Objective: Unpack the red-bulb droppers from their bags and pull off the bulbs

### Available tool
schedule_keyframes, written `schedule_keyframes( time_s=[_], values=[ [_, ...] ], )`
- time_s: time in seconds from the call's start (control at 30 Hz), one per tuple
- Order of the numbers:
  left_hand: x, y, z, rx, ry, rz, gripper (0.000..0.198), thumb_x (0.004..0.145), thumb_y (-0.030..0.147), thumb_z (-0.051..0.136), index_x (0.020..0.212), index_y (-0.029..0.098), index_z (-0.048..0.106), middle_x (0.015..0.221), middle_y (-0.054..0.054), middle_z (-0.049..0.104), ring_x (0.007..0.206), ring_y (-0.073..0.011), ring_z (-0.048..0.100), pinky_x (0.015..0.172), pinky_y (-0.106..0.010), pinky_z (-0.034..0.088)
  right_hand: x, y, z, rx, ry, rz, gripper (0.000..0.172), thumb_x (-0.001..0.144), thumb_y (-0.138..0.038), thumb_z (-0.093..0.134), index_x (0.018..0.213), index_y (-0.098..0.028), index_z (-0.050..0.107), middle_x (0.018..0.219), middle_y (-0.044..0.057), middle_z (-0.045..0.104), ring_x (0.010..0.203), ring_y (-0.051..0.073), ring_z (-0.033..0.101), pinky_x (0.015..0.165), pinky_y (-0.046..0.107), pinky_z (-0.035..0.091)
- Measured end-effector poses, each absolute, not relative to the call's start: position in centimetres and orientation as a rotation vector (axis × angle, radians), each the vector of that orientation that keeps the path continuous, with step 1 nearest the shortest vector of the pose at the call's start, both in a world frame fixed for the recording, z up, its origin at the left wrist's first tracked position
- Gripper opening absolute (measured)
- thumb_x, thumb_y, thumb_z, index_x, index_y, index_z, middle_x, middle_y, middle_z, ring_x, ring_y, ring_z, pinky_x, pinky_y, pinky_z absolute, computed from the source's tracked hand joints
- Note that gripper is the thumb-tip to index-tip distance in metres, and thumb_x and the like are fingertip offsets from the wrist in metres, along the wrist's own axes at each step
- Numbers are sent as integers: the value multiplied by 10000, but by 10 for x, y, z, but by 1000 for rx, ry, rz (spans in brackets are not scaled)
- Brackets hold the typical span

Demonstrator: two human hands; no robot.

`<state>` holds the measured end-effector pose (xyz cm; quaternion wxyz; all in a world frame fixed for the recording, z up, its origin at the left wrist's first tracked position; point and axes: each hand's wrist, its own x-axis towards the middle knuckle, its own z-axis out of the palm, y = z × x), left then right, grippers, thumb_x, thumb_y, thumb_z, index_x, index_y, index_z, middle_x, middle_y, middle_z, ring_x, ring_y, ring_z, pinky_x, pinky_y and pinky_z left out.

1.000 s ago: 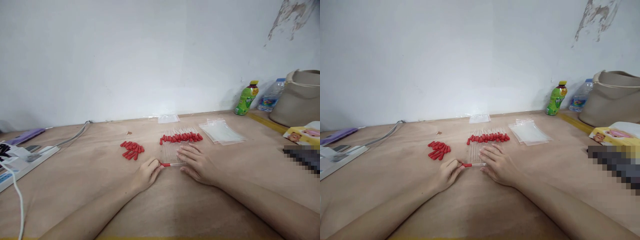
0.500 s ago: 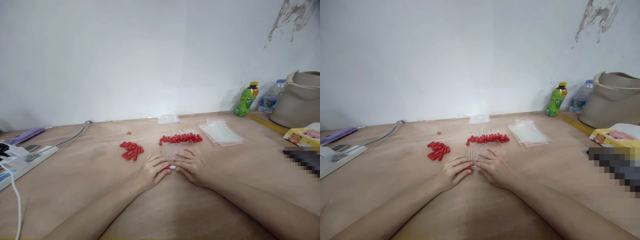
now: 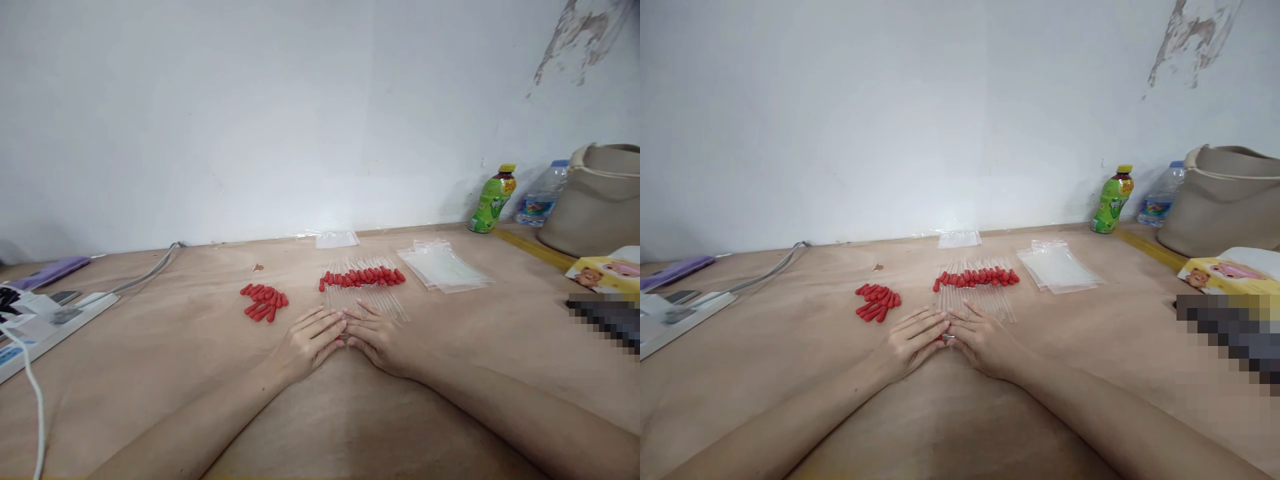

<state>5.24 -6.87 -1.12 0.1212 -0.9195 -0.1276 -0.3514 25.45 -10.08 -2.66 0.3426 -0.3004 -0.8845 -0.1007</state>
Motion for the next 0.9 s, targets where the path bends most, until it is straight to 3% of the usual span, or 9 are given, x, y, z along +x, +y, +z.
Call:
schedule_keyframes(
  time_s=[0.3,0.63,0.9],
  values=[
    [53,-74,-5,-2660,-308,-926,151,804,173,532,940,132,584,1011,-82,658,1003,-184,583,979,-399,406,255,-101,-27,-697,-2287,-249,189,868,-181,421,932,-145,595,1065,79,625,1081,139,519,1000,341,380],
    [53,-76,-4,-2762,-333,-893,152,821,163,475,926,148,584,972,-75,669,1011,-170,578,1029,-412,332,257,-105,-22,-665,-2322,-288,188,865,-172,424,914,-136,602,1046,99,631,1081,144,518,1000,332,390],
    [47,-78,-2,-2835,-367,-871,153,824,155,466,929,149,577,962,-72,667,998,-165,583,1028,-404,331,261,-108,-22,-622,-2301,-432,214,848,-138,446,1011,-113,582,1076,107,617,1094,168,510,1004,365,390]
  ],
)
